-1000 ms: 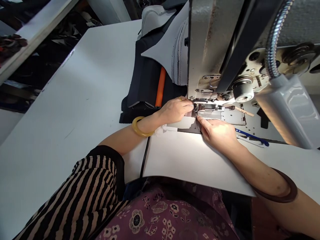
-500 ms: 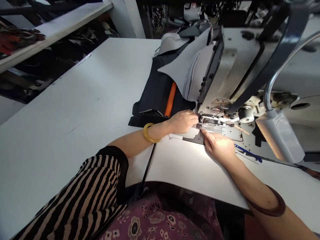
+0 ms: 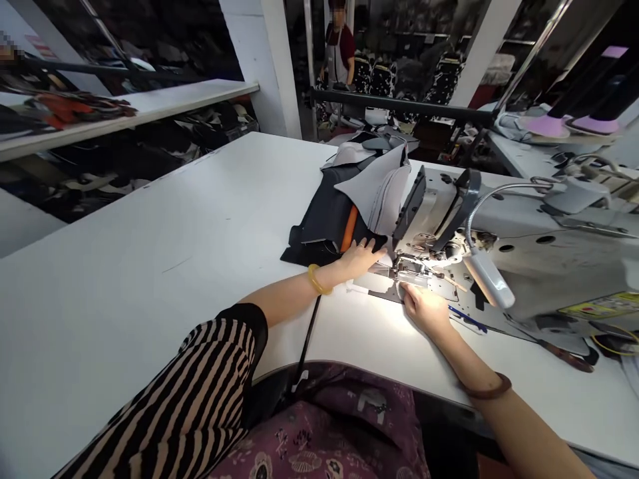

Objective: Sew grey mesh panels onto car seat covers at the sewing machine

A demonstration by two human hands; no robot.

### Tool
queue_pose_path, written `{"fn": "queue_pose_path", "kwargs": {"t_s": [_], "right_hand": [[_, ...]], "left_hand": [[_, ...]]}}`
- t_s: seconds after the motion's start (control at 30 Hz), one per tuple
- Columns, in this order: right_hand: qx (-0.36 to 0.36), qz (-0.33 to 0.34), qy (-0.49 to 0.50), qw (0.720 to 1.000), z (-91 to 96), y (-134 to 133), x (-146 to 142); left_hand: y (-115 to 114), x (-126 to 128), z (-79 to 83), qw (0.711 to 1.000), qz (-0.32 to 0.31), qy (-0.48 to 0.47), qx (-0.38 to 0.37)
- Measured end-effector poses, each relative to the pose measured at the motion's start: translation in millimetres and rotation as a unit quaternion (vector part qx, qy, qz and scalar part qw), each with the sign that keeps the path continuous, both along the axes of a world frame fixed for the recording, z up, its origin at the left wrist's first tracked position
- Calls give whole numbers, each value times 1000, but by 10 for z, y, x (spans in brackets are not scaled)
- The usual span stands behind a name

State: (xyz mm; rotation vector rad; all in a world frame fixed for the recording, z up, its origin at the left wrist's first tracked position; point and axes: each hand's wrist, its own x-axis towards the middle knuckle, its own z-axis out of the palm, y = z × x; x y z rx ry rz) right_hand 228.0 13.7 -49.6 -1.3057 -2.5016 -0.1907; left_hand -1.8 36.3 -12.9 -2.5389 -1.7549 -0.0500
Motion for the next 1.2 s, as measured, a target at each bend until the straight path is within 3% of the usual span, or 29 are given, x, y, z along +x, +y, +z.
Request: {"fn": "queue_pose_path", "kwargs": {"t_s": [0.1,0.2,0.33,0.43,0.5,0.53,0.6,0.67,0.83,0.9,1.03,1.13,1.2], "right_hand": [[-9,-18,-3,1000,27,-19,21],[-25,-29,0,999,42,-27,18],[-56,-38,11,998,47,-21,-17],[-84,-36,13,996,43,-2,-26],[-101,-35,13,994,33,14,-18],[-106,-36,14,994,25,16,-15],[-112,-25,13,993,10,-3,-26],[-116,-1,20,993,6,-71,-77],[-205,40,126,970,108,-345,-389],[-305,32,215,927,186,-405,-559],[-465,20,364,807,316,-360,-945],[-491,54,397,774,372,-264,-1230],[-491,96,408,764,397,-220,-1373]], "left_hand": [[-134,-165,82,1000,20,20,0],[-515,-573,166,996,67,52,-21],[-1510,-1157,371,986,106,99,-87],[-2299,-1350,712,965,122,95,-212],[-2612,-1381,971,948,174,30,-266],[-2683,-1389,1074,947,205,-15,-247],[-2678,-1416,1176,947,264,-101,-150],[-2550,-1470,1130,940,299,-148,-77],[-2179,-1602,774,921,353,-60,-155],[-2102,-1618,689,912,377,-32,-159],[-2055,-1611,675,897,417,-22,-148],[-2071,-1608,800,875,447,-64,-176],[-2117,-1588,970,864,443,-125,-206]]}}
